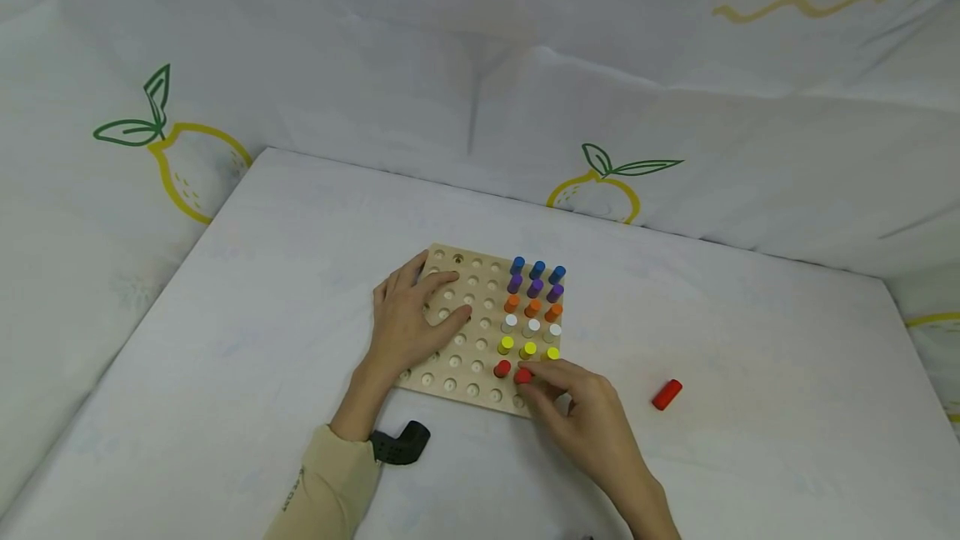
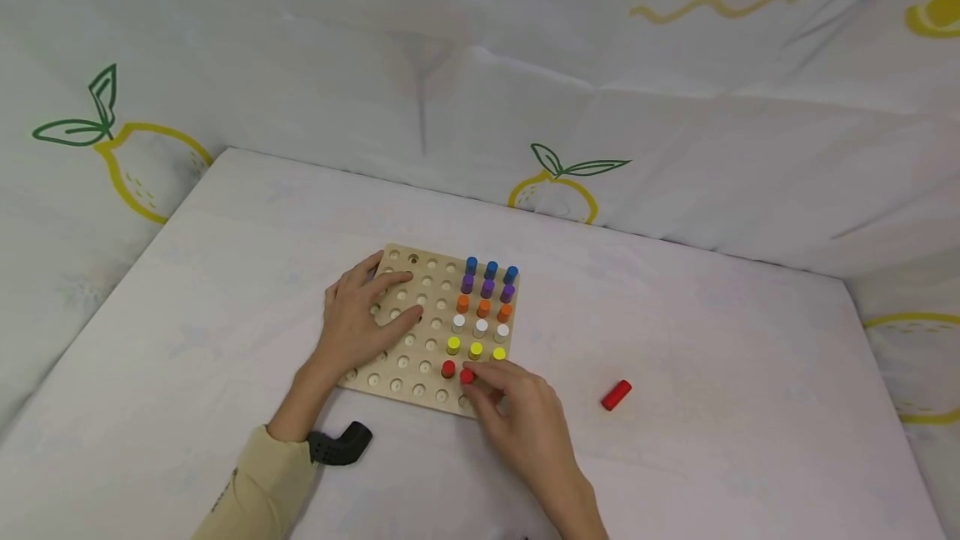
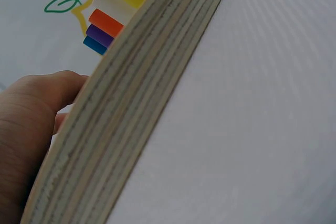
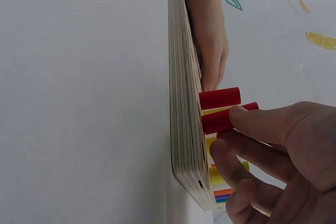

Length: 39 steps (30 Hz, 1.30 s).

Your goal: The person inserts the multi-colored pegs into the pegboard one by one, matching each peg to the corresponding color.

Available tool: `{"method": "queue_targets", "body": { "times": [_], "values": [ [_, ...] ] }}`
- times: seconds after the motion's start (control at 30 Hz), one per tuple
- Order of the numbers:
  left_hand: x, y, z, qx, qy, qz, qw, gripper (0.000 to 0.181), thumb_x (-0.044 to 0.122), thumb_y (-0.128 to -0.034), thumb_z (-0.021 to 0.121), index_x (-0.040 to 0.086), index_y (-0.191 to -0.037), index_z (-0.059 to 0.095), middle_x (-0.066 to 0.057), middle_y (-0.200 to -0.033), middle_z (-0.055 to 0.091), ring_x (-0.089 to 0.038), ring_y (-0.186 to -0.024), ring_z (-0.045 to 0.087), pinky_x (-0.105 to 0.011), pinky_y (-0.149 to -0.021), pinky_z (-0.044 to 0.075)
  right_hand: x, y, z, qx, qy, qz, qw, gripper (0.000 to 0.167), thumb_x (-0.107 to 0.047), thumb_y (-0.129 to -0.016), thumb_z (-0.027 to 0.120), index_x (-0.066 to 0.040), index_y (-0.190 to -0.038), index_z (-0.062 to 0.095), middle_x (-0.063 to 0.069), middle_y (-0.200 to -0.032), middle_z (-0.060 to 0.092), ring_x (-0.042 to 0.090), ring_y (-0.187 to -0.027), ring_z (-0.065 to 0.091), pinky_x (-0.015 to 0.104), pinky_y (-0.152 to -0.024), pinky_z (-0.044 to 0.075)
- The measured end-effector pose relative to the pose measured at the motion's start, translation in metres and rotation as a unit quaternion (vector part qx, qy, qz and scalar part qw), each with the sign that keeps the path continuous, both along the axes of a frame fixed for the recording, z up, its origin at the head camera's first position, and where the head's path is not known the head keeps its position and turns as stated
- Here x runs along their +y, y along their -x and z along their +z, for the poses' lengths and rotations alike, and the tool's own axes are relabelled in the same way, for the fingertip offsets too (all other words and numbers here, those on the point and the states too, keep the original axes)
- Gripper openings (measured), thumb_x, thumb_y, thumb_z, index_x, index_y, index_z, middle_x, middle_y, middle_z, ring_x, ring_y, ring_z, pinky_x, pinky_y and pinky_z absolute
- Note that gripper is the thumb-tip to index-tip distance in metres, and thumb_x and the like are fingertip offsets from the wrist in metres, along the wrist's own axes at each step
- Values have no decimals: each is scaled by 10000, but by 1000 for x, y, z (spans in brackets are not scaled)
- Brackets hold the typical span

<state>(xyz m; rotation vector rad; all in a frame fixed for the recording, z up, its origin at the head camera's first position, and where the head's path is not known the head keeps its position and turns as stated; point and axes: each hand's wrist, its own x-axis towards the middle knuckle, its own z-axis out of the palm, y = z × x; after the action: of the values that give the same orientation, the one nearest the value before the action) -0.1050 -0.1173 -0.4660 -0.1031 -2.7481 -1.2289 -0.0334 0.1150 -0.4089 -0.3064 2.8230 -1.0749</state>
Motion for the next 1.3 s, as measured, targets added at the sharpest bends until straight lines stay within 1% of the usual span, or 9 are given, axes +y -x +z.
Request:
{"method": "queue_targets", "body": {
  "times": [0.2, 0.37, 0.8, 1.07, 1.3],
  "values": [
    [0, 0, 0, 53, -2, -3, 10000, 503, 433, -857, 742, 162, -1279, 714, -179, -1613, 410, -384, -1483, 371, -613, -1160, 221, 1, 0, 0, 19, -15, 10, 10000, 234, -105, -850, 824, -208, -1059, 812, -139, -818, 722, -6, -715, 561, 180, -560, 460],
    [0, 0, -1, 88, -14, -10, 10000, 501, 433, -855, 744, 162, -1275, 717, -181, -1611, 413, -386, -1483, 372, -614, -1158, 221, 1, 1, -1, 108, -121, -38, 9999, 218, -104, -847, 826, -195, -1044, 814, -128, -821, 726, -1, -712, 559, 179, -557, 457],
    [0, 0, 0, 43, -32, 5, 10000, 503, 430, -854, 744, 163, -1279, 715, -180, -1614, 408, -391, -1481, 365, -618, -1169, 208, 2, 2, -2, 172, -327, -115, 9993, 207, -124, -847, 832, -196, -1041, 814, -122, -794, 721, 11, -698, 558, 181, -564, 440],
    [0, 1, 0, 67, -34, -2, 10000, 502, 432, -854, 741, 162, -1277, 716, -182, -1610, 415, -394, -1482, 372, -622, -1169, 211, 1, 2, -4, 184, -254, -121, 9994, 215, -112, -847, 830, -188, -1047, 815, -118, -780, 715, 14, -697, 551, 178, -568, 454],
    [0, 1, -1, 45, -39, 5, 10000, 503, 430, -854, 742, 162, -1278, 715, -179, -1611, 414, -386, -1487, 369, -618, -1173, 210, 0, 2, -6, 244, -143, -113, 9995, 202, -101, -842, 833, -185, -1025, 819, -120, -770, 690, -5, -700, 553, 202, -605, 496]
  ]
}}
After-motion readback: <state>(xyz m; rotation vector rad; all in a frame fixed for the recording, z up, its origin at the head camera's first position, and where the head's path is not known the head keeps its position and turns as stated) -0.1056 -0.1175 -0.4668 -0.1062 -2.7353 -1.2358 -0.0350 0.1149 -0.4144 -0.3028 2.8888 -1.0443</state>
